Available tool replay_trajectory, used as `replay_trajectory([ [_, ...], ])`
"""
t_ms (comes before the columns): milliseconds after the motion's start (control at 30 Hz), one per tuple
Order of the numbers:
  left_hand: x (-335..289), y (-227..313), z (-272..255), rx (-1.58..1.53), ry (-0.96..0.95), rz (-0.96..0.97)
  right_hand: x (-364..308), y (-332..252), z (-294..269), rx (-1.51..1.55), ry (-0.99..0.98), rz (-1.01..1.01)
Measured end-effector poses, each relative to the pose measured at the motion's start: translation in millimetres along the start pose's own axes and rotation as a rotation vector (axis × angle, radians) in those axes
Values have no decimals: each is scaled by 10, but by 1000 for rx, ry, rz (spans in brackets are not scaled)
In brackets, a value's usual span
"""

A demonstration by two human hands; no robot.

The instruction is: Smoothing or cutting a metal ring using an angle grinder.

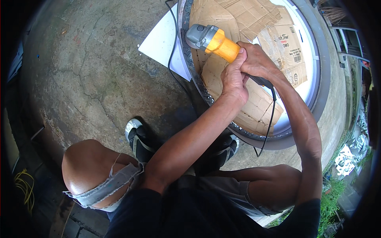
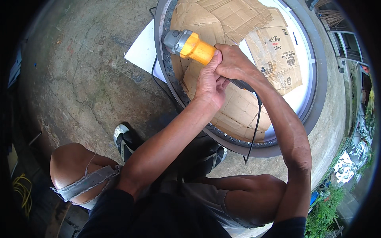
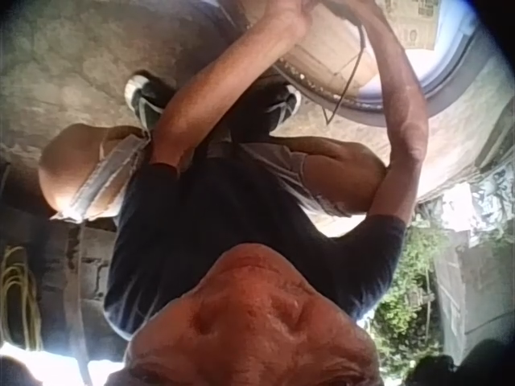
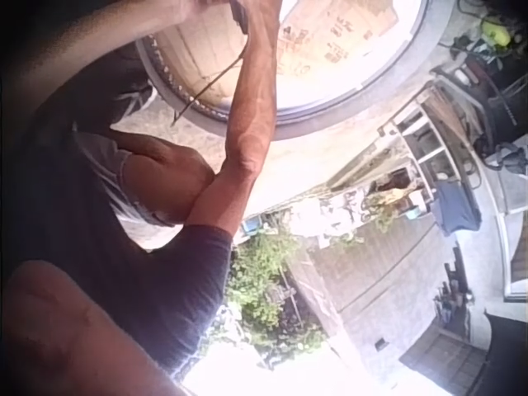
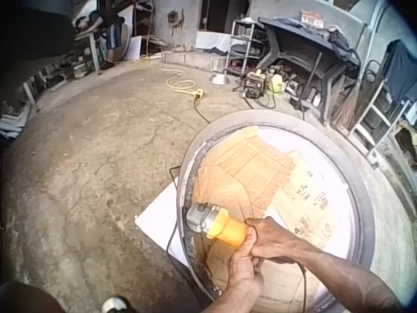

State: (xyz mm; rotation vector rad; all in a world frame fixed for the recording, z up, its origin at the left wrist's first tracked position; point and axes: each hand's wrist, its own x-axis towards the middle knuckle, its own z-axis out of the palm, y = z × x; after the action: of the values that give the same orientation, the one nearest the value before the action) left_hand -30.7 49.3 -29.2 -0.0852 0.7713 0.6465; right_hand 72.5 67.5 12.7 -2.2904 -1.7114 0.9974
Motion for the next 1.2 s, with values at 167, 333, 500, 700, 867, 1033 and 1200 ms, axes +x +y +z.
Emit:
replay_trajectory([
  [167, -7, 18, -30, -17, -12, 5, -34, -68, 14, 13, 24, 11],
  [333, 14, 20, -56, -26, -31, -2, -31, -62, 33, -9, 51, 13],
  [500, 10, 1, -46, -18, -6, 7, -28, -37, 44, -18, 29, -27],
  [700, 6, 1, -40, -21, -38, 21, 13, -33, 8, -37, 24, -21],
  [867, 12, 38, -41, -16, -52, 23, 47, -26, 26, -22, 33, 5],
  [1033, -26, 80, 9, -18, -44, 22, 47, -74, 12, -44, 60, 8],
  [1200, -30, 114, 20, -30, -42, 21, 77, -141, -1, -35, 34, 36],
])
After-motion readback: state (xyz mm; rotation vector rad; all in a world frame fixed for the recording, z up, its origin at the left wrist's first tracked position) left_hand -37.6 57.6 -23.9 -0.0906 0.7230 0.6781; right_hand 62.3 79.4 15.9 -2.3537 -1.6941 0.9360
